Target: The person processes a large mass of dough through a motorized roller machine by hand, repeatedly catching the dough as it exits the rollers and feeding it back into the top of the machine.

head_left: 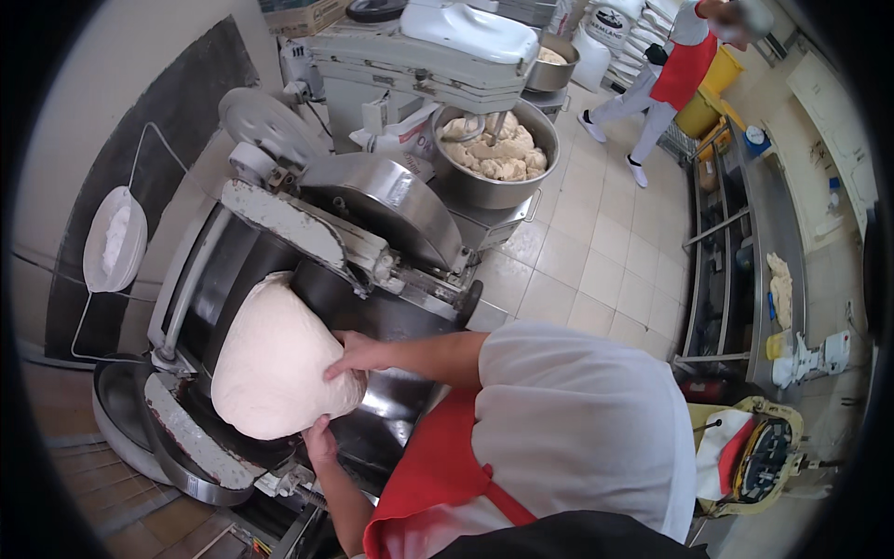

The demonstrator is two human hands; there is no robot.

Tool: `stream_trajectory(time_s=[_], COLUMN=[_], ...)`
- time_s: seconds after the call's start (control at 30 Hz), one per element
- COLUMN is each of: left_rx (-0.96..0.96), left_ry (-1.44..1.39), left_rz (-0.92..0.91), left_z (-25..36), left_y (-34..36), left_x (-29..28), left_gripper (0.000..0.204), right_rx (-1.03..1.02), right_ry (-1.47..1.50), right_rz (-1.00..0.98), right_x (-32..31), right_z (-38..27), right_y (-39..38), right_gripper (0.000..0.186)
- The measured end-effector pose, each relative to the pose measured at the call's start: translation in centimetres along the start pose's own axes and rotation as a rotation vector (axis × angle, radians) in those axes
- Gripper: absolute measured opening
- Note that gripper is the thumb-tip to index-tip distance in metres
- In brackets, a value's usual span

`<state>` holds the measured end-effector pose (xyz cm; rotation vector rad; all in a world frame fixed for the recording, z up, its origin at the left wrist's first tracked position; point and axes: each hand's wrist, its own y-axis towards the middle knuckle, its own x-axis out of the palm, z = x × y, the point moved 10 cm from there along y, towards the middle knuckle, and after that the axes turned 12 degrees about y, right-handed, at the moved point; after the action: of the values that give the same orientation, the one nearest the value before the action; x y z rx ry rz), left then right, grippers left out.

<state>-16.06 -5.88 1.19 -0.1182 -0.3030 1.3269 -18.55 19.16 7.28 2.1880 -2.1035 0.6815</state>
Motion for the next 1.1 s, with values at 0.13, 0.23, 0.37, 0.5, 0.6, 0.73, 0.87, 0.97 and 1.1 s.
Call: stream_trajectory(time_s=[0.13, 0.23, 0.37, 0.5, 0.6, 0.73, 0.87, 0.97, 1.1], left_rx=[0.108, 0.062, 0.267, 0.301, -0.466, -0.705, -0.378, -0.239, -0.359], left_ry=[-0.112, -0.182, -0.173, 0.156, 0.131, 0.147, 0.174, 0.22, 0.435], left_rz=[0.243, 0.367, 0.482, 0.797, 0.612, 0.442, 0.246, 0.1, -0.075], left_z=[3.8, 9.4, 13.7, 10.4, -6.7, -13.4, -7.5, -4.9, -6.4], left_y=[-2.4, -4.3, -7.6, -12.4, -9.7, -7.9, -2.0, 0.4, 3.1], left_x=[1.2, 3.7, 3.4, 1.5, -0.3, 2.7, 5.5, 5.1, 1.1], left_gripper=[0.072, 0.072, 0.047, 0.046, 0.057, 0.084, 0.104, 0.101, 0.098], right_rx=[-0.031, -0.119, -0.501, -0.174, -0.058, 0.203, 0.216, 0.238, 0.198], right_ry=[-0.022, 0.127, 0.329, 0.215, -0.232, -0.63, -0.332, -0.332, -0.245], right_rz=[0.231, 0.184, 0.223, 0.308, 0.43, 0.215, -0.048, -0.438, -0.826], right_x=[0.3, 0.6, -1.8, -3.8, -7.6, -7.6, -6.5, -2.6, 2.4], right_z=[-5.0, -6.8, -8.9, -4.7, 2.7, 7.9, 11.4, 10.0, 6.5], right_y=[-1.7, -1.9, -2.5, -4.4, -3.7, -1.6, 2.5, 6.2, 4.3], right_gripper=[0.085, 0.067, 0.046, 0.048, 0.071, 0.113, 0.127, 0.113, 0.085])
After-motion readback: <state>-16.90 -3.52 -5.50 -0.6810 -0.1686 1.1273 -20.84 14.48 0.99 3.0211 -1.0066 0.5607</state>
